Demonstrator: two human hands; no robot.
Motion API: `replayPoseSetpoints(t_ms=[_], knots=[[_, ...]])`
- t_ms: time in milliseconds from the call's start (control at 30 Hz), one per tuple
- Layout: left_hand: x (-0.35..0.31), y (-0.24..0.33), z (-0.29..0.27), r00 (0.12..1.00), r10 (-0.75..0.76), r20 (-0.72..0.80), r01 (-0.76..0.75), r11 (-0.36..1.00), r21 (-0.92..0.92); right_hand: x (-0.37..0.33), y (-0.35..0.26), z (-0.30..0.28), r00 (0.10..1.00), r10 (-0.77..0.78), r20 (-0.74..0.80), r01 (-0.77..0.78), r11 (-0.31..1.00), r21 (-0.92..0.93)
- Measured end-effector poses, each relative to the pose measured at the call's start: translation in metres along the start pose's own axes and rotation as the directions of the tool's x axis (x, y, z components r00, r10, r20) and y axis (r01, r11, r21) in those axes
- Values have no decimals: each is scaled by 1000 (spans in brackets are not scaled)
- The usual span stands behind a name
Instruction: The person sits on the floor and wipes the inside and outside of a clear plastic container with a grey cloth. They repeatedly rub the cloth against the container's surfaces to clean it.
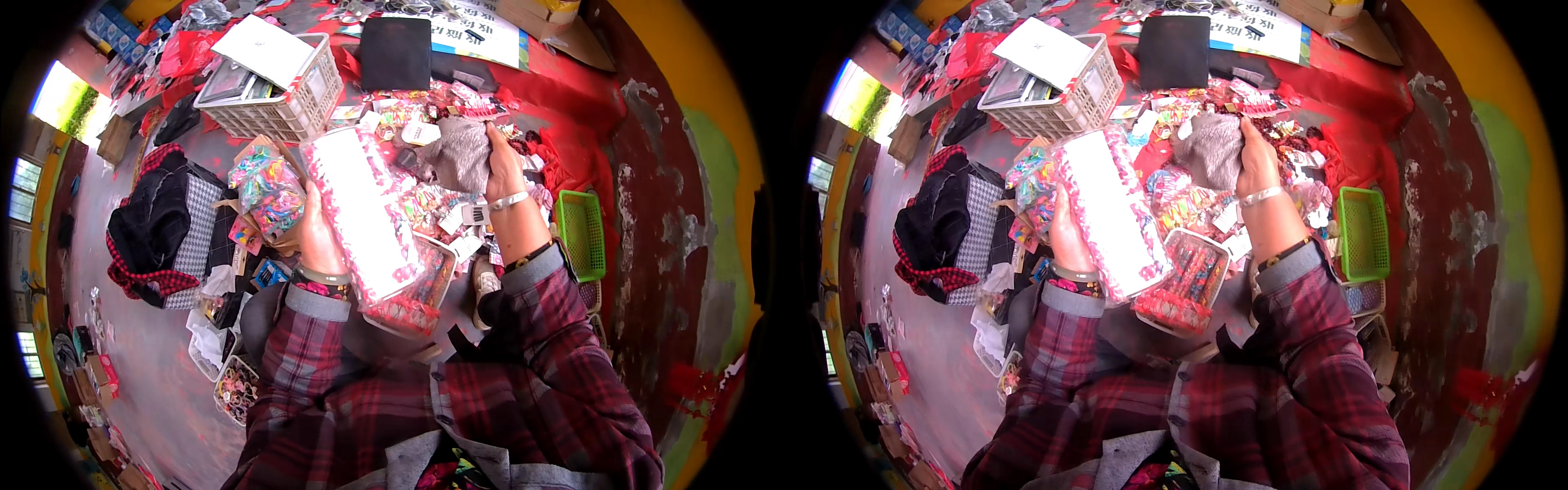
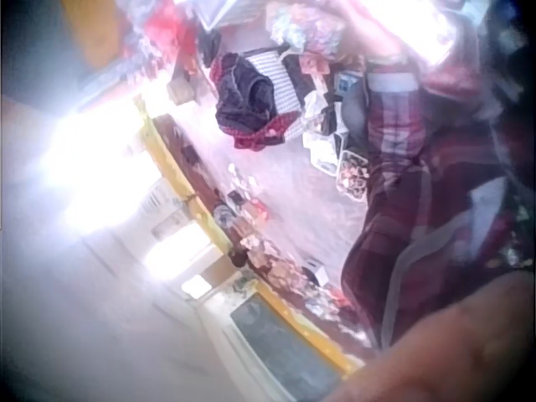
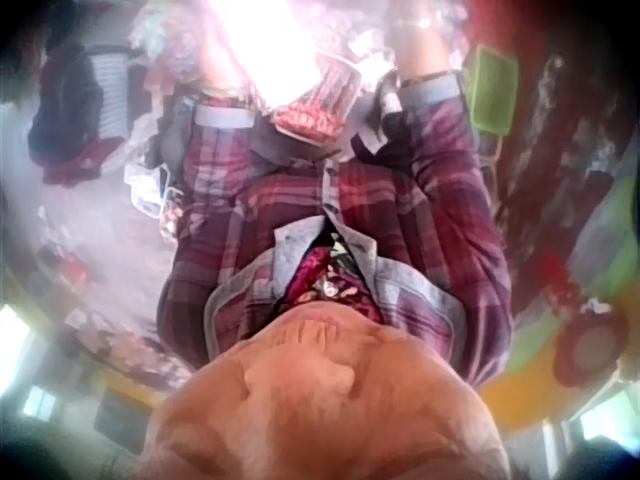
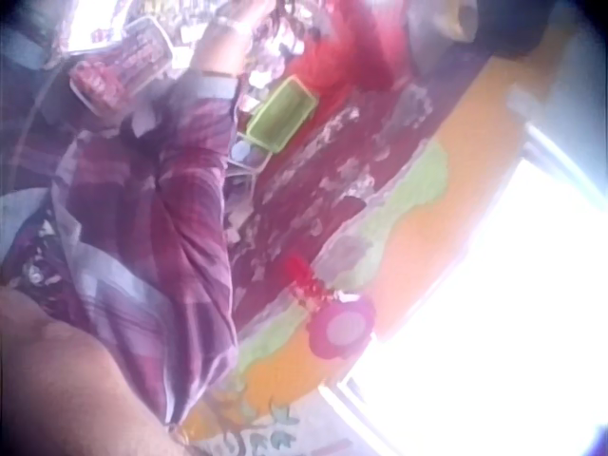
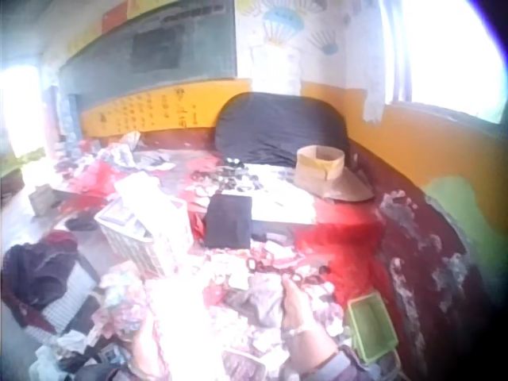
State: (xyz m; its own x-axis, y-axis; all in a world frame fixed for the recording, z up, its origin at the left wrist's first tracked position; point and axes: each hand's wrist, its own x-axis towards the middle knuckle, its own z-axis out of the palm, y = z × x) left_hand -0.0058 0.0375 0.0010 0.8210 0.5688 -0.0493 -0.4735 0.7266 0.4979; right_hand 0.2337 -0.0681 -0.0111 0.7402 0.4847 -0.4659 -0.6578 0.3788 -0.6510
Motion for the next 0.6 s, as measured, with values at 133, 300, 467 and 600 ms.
replayPoseSetpoints(t_ms=[133, 300, 467, 600], knots=[[5, 4, -4, 979, 156, -130, -149, 987, 57, -30, 18, 18, 930, 198, 311, -179, 980, -88], [6, 2, -12, 999, 44, -3, -44, 998, -41, -62, 49, 26, 620, 342, 706, -413, 908, -76], [6, -10, -2, 994, 38, -100, -33, 998, 50, -71, 65, 20, 665, 375, 646, -393, 911, -124], [9, -13, -6, 959, 153, -240, -61, 934, 353, -68, 64, 17, 719, 359, 595, -317, 931, -179]])
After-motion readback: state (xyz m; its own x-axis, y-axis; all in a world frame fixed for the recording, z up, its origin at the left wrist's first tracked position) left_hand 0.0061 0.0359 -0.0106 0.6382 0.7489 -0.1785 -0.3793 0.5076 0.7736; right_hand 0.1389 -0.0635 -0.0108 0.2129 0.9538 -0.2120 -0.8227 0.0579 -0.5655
